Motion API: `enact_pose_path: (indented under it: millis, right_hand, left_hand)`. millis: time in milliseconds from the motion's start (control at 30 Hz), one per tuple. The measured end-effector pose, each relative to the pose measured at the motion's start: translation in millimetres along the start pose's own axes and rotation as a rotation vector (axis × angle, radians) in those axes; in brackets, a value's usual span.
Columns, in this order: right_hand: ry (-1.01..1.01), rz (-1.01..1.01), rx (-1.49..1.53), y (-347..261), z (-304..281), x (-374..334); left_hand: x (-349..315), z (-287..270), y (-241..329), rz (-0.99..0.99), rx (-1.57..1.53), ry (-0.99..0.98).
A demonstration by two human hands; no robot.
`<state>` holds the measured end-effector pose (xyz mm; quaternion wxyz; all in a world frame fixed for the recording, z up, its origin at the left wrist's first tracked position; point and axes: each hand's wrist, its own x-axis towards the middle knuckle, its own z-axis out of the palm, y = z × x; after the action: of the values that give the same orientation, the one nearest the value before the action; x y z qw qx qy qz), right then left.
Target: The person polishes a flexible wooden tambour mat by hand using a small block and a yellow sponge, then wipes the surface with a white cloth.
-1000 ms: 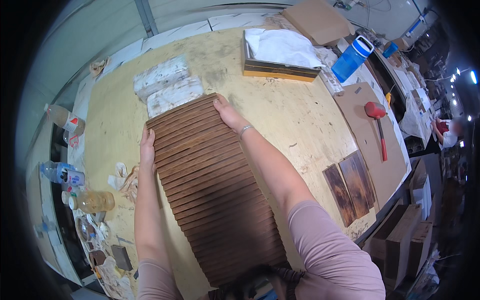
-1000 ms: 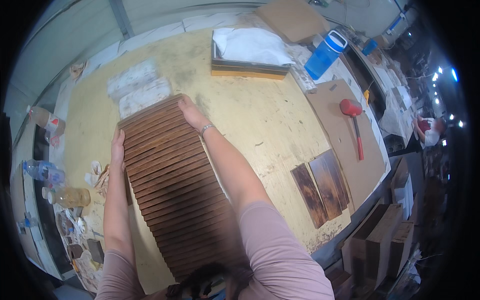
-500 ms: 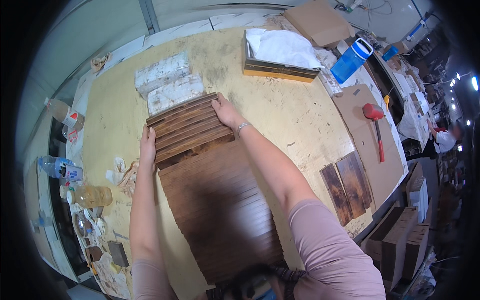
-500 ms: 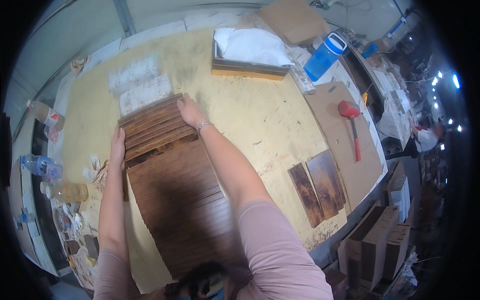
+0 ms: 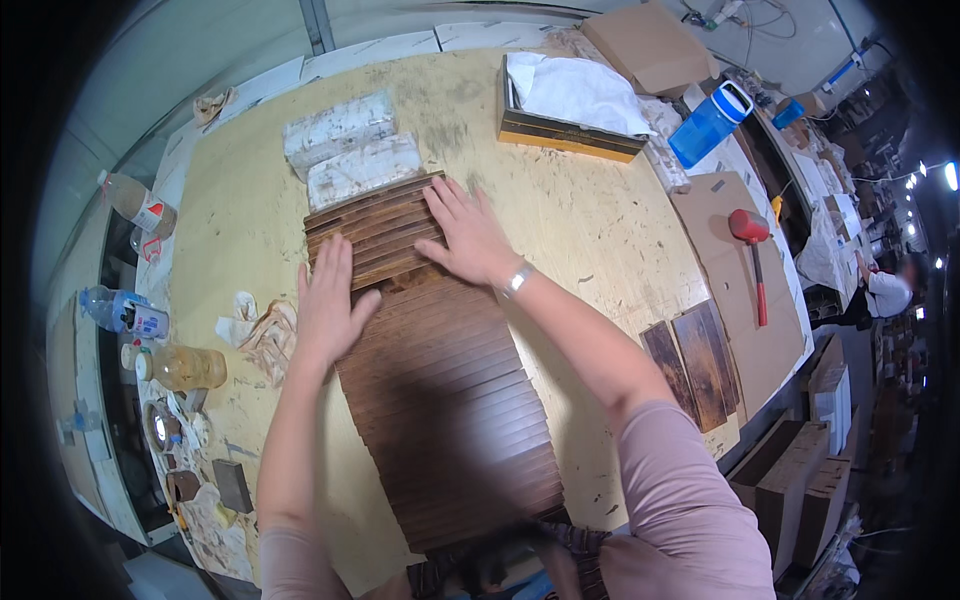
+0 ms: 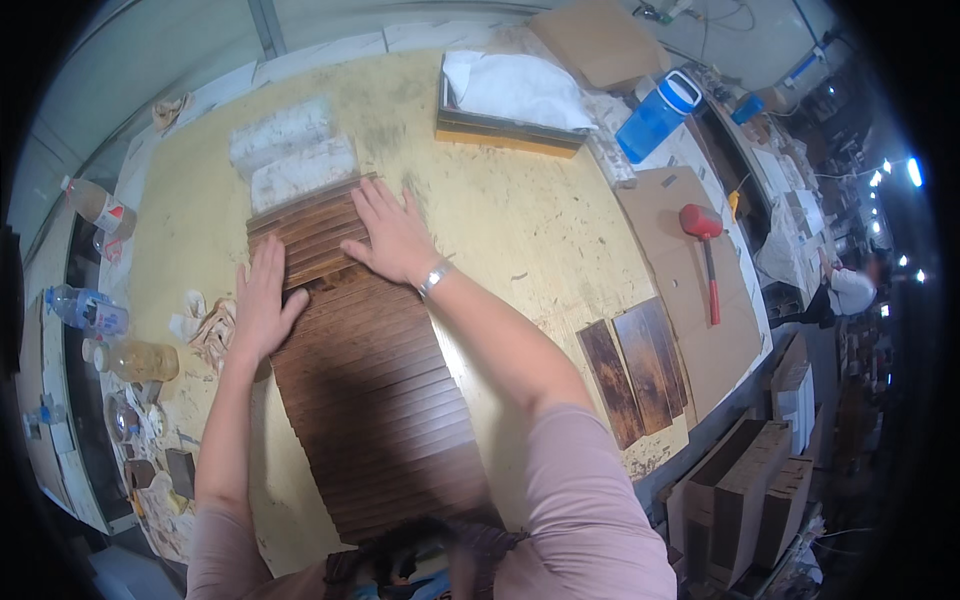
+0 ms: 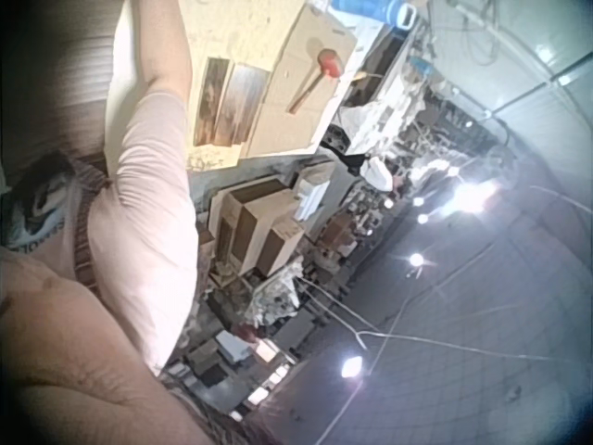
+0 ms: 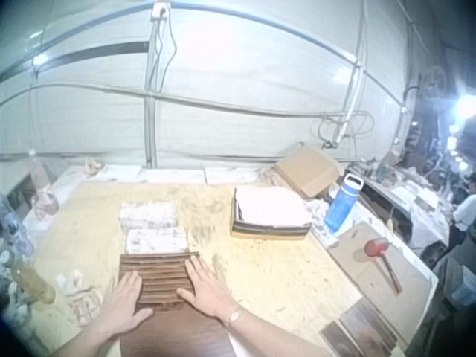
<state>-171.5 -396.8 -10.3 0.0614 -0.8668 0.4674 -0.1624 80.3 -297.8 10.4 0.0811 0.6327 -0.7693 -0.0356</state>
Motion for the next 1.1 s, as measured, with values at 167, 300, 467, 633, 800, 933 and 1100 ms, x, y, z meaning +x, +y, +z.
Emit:
enact_pose_path:
  millis: [167,300,467,633,800,933,1100]
  right_hand:
    - [-0.086,-0.074,0.013,-17,-8,-51]
    - [-0.027,-0.044,0.015,-15,9,-32]
    - [0.064,0.036,0.361,7,21,-22]
    - [-0.024,0.348,1.271,35,29,-24]
    - [-0.059,0.527,1.474,17,22,5]
    - [-0.119,0.444,1.517,7,26,15]
    - [-0.005,0.42,1.21,38,48,16]
  left_hand:
    - [-40,10,15,0.107,-0.001,-0.075]
    - [-13,16,3,0.044,0.045,-0.011]
    - [-7,10,6,0.007,-0.086,-0.024]
    - [-1,28,-37,-0.397,-1.122,0.242]
    - [18,39,-68,-0.578,-1.678,0.28]
    - [19,49,-78,-0.561,-1.666,0.171]
    - [27,55,-54,-0.532,-1.674,0.146]
